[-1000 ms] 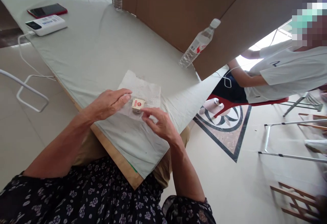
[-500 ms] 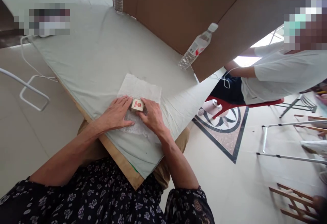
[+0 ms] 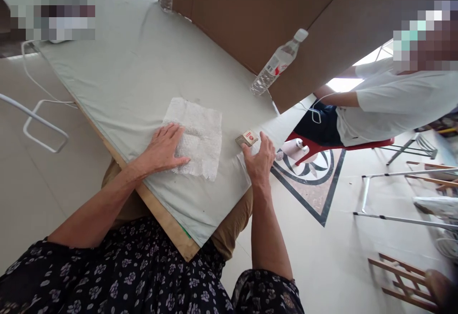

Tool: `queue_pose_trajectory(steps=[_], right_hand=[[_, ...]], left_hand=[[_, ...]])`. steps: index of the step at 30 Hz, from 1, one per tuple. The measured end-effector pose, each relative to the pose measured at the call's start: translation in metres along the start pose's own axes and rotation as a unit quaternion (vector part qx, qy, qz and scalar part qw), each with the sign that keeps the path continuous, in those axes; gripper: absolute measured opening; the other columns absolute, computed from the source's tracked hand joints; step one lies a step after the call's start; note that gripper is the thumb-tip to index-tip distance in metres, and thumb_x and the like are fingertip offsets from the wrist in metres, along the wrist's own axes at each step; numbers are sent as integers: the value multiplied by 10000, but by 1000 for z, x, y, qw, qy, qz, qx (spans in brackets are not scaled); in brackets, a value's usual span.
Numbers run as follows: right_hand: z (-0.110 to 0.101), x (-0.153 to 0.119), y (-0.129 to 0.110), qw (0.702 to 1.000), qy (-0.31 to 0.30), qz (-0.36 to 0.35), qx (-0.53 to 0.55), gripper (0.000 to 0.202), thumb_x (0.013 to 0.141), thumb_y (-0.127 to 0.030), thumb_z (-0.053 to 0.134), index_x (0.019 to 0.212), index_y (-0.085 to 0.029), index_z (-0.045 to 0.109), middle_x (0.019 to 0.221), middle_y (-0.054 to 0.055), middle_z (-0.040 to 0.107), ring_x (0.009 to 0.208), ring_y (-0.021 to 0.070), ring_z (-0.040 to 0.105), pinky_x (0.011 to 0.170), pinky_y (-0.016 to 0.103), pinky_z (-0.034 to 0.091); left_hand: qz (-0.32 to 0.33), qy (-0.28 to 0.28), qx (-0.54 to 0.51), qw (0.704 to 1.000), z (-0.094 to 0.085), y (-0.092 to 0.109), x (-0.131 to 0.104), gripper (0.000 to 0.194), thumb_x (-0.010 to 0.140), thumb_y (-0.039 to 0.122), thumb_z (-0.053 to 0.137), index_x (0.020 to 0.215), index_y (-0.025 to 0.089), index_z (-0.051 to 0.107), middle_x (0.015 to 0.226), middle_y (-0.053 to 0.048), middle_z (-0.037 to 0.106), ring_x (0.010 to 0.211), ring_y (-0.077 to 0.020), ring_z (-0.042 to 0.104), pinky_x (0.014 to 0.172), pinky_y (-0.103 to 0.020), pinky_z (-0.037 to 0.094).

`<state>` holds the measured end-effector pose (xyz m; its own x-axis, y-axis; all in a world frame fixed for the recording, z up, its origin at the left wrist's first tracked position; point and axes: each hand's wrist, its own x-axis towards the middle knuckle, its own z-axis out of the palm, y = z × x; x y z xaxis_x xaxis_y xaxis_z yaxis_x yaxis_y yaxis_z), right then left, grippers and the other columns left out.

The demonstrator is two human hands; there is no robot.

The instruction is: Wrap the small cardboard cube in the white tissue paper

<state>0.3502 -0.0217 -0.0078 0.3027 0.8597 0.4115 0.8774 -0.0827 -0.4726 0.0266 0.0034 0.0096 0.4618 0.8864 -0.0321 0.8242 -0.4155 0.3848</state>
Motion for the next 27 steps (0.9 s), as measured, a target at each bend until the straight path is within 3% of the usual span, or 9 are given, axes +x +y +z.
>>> queue_pose_trajectory(steps=[2,6,9,11,15,17,21,24,27], right_hand=[[1,-9,-28,997,-14,-72,21,542,926,-401,625,1435,-229,551,1484,166,600,1394,354,533,1142,622,410],[17,-17,-86,959,-165,-224,50,581,949,-429,646,1483,-232,534,1601,138,519,1488,315,467,1218,547,373],[33,-16,-99,930,-273,-243,26,738,919,-515,693,1539,-169,490,1646,168,464,1532,326,421,1236,518,369],[38,-16,-93,926,-298,-233,9,766,930,-574,669,1555,-174,477,1658,160,453,1551,327,398,1259,526,334],[32,-24,-67,937,-268,-225,0,732,964,-598,613,1542,-164,497,1657,161,457,1554,328,393,1268,533,303],[23,-29,-55,949,-227,-218,9,601,977,-540,607,1449,-168,591,1574,164,560,1491,329,475,1230,535,344],[4,-28,-34,989,-48,-138,30,283,993,-366,541,1174,-241,718,1311,121,722,1287,313,621,1136,562,407],[-3,-11,-17,996,46,-64,32,419,935,-389,599,1325,-237,626,1430,150,629,1359,339,558,1126,597,409],[5,10,2,999,18,7,35,701,802,-464,714,1424,-199,531,1449,193,603,1319,373,571,1089,631,436]], left_hand=[[19,10,2,1000,-4,1,1,896,871,558,663,1604,136,370,1702,-211,347,1608,-418,240,1293,-605,198],[69,4,10,998,-6,4,11,879,892,553,635,1626,167,345,1722,-187,317,1616,-408,224,1295,-606,191],[64,-40,26,997,-4,0,15,974,863,594,654,1641,124,307,1725,-204,302,1617,-400,227,1305,-580,179],[56,-57,35,996,-4,-6,14,1046,845,650,662,1646,93,287,1727,-212,293,1623,-391,214,1318,-555,156],[56,-52,42,996,-4,-17,6,1082,840,720,646,1657,112,281,1743,-183,268,1636,-383,173,1331,-536,108],[61,-49,37,996,-5,-20,3,1077,833,737,645,1652,126,304,1745,-177,266,1635,-392,172,1330,-542,103],[88,-3,3,996,-6,-23,-3,1012,852,741,622,1629,151,354,1729,-181,308,1624,-395,213,1322,-566,119],[98,65,-24,993,-6,-27,-10,889,903,677,594,1603,170,387,1683,-173,404,1605,-369,281,1318,-553,151],[77,76,-30,994,-3,-31,-14,840,904,614,612,1591,181,397,1636,-169,472,1580,-382,332,1307,-576,187]])
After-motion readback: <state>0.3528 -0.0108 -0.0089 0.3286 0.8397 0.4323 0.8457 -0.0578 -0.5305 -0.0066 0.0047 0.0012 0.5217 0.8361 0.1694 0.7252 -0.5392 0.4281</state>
